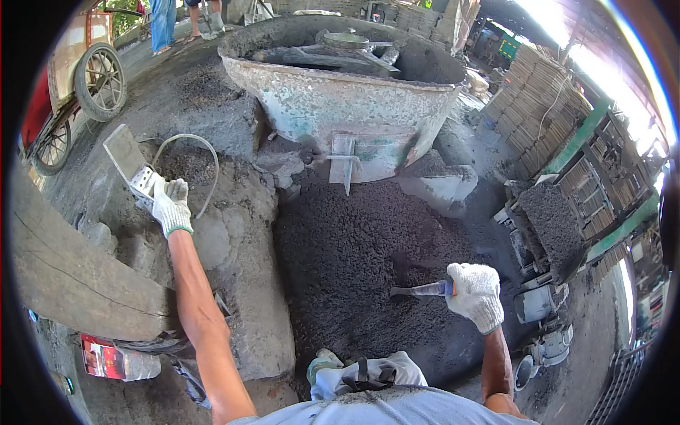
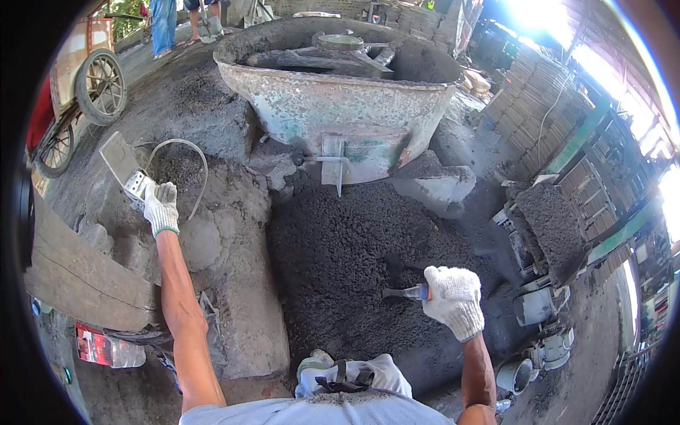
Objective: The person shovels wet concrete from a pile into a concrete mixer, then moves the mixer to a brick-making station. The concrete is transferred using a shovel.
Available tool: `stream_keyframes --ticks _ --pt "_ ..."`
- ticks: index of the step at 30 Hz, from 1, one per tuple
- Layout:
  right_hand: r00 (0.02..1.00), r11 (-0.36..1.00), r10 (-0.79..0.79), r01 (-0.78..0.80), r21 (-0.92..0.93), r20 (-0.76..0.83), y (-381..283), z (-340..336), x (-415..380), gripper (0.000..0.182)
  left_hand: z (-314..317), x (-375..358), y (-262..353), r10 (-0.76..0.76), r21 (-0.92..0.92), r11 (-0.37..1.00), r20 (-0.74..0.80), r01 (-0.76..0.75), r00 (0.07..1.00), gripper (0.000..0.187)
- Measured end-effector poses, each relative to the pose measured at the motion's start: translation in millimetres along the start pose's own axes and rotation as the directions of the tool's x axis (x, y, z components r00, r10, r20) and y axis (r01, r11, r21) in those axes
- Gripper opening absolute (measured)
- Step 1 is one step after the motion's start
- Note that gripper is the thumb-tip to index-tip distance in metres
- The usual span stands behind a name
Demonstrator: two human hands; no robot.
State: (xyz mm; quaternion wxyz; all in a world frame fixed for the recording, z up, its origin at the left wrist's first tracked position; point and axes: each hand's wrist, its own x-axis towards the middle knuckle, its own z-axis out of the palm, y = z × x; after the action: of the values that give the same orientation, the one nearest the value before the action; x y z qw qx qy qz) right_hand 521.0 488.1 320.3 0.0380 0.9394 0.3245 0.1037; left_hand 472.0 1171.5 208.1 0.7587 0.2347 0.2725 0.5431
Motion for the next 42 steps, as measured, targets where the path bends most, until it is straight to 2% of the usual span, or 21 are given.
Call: stream_keyframes --ticks 7,13,17,18,19,21,22,23,24,25,27,29,31,33,35,36,37,39,40,41,42 --pt "1.0 1.0 -0.018 0.018 0.016 -0.008 8.4 1.3 -5.7 0.023 -3.7 12.9 -2.3 -0.02 -0.024 1.0 -0.009 0.02 1.0 0.041" --pt "0.999 0.998 -0.04 0.041 0.039 -0.029 29.8 -2.3 -12.4 0.024 -12.3 -28.5 -39.5 -0.034 -0.039 0.999 0.006 0.035 0.999 0.025" --pt "0.997 0.997 -0.06 0.063 0.051 -0.055 64.6 5.3 -14.1 0.024 -5.2 -178.9 -102.1 -0.154 0.423 0.905 0.247 0.037 0.957 0.021" --pt "0.997 0.997 -0.063 0.065 0.042 -0.051 72.2 6.4 -14.0 0.025 -32.3 -200.9 -157.5 -0.137 0.421 0.907 0.372 -0.036 0.918 0.018" --pt "0.997 0.997 -0.07 0.072 0.037 -0.045 79.5 7.8 -13.1 0.025 -16.7 -273.7 -159.2 -0.325 0.604 0.796 0.374 0.038 0.869 0.018" --pt "0.977 0.982 -0.158 0.17 0.079 -0.141 92.9 8.9 -13.2 0.025 -18.6 -387.8 -198.9 -0.527 0.686 0.72 0.445 0.103 0.724 0.033" --pt "0.974 0.978 -0.185 0.196 0.071 -0.13 101.7 11.4 -11.3 0.025 -26.8 -432.7 -233.8 -0.528 0.774 0.6 0.571 -0.199 0.629 0.048" --pt "0.97 0.974 -0.212 0.22 0.058 -0.122 111.7 12.6 -11.3 0.026 -16.8 -485.3 -250.7 -0.697 0.829 0.55 0.52 -0.097 0.494 0.06" --pt "0.97 0.973 -0.223 0.227 0.03 -0.101 118.7 6.9 -13.1 0.031 -22.7 -531.9 -290.5 -0.674 0.77 0.627 0.611 -0.115 0.416 0.071" --pt "0.962 0.968 -0.239 0.247 0.052 -0.131 124.2 -7.1 -16.2 0.033 8.3 -571.0 -278.4 -0.651 0.733 0.536 0.675 -0.418 0.347 0.077" --pt "0.949 0.949 -0.273 0.293 0.114 -0.16 137.7 -39.4 -31.1 0.039 39.0 -635.3 -314.8 -0.327 0.444 0.651 0.896 -0.616 0.3 0.071" --pt "0.911 0.918 -0.296 0.354 0.177 -0.289 171.7 -48.5 -47.5 0.049 67.7 -682.6 -343.3 -0.335 0.499 0.811 0.824 -0.305 0.457 0.051" --pt "0.98 0.87 -0.109 0.175 0.461 -0.167 205.6 -73.8 -57.6 0.04 91.5 -698.8 -366.7 -0.231 0.354 0.84 0.919 -0.411 0.319 0.033" --pt "0.861 0.822 -0.042 0.319 0.473 -0.507 264.2 -73.5 -76.6 0.026 112.3 -713.2 -360.6 -0.25 0.39 0.839 0.896 -0.381 0.367 0.029" --pt "0.628 0.538 0.519 0.287 0.792 -0.58 310.7 -22.2 -97.9 0.018 133.2 -712.7 -353.3 -0.268 0.411 0.845 0.879 -0.343 0.394 0.03" --pt "0.71 0.756 0.395 0.11 0.646 -0.583 309.4 -9.3 -100.4 0.02 144.4 -711.4 -353.4 -0.272 0.431 0.81 0.877 -0.398 0.396 0.04" --pt "0.79 0.687 0.394 0.086 0.722 -0.47 312.0 29.5 -101.2 0.023 158.0 -712.5 -348.7 -0.266 0.441 0.796 0.87 -0.414 0.414 0.041" --pt "0.898 0.581 0.433 -0.213 0.786 -0.076 259.9 82.1 -87.5 0.058 190.4 -716.2 -334.0 -0.259 0.455 0.771 0.863 -0.445 0.433 0.042" --pt "0.946 0.587 0.314 -0.258 0.768 0.078 248.8 113.5 -79.8 0.061 204.1 -719.8 -328.4 -0.274 0.448 0.812 0.858 -0.375 0.434 0.044" --pt "0.95 0.224 0.306 -0.138 0.965 0.064 243.6 176.6 -73.9 0.057 215.8 -723.1 -319.7 -0.342 0.489 0.807 0.844 -0.331 0.413 0.049" --pt "0.953 -0.182 0.298 0.004 0.983 0.051 237.4 237.5 -67.5 0.053 222.5 -723.8 -310.9 -0.395 0.521 0.806 0.827 -0.282 0.4 0.053"
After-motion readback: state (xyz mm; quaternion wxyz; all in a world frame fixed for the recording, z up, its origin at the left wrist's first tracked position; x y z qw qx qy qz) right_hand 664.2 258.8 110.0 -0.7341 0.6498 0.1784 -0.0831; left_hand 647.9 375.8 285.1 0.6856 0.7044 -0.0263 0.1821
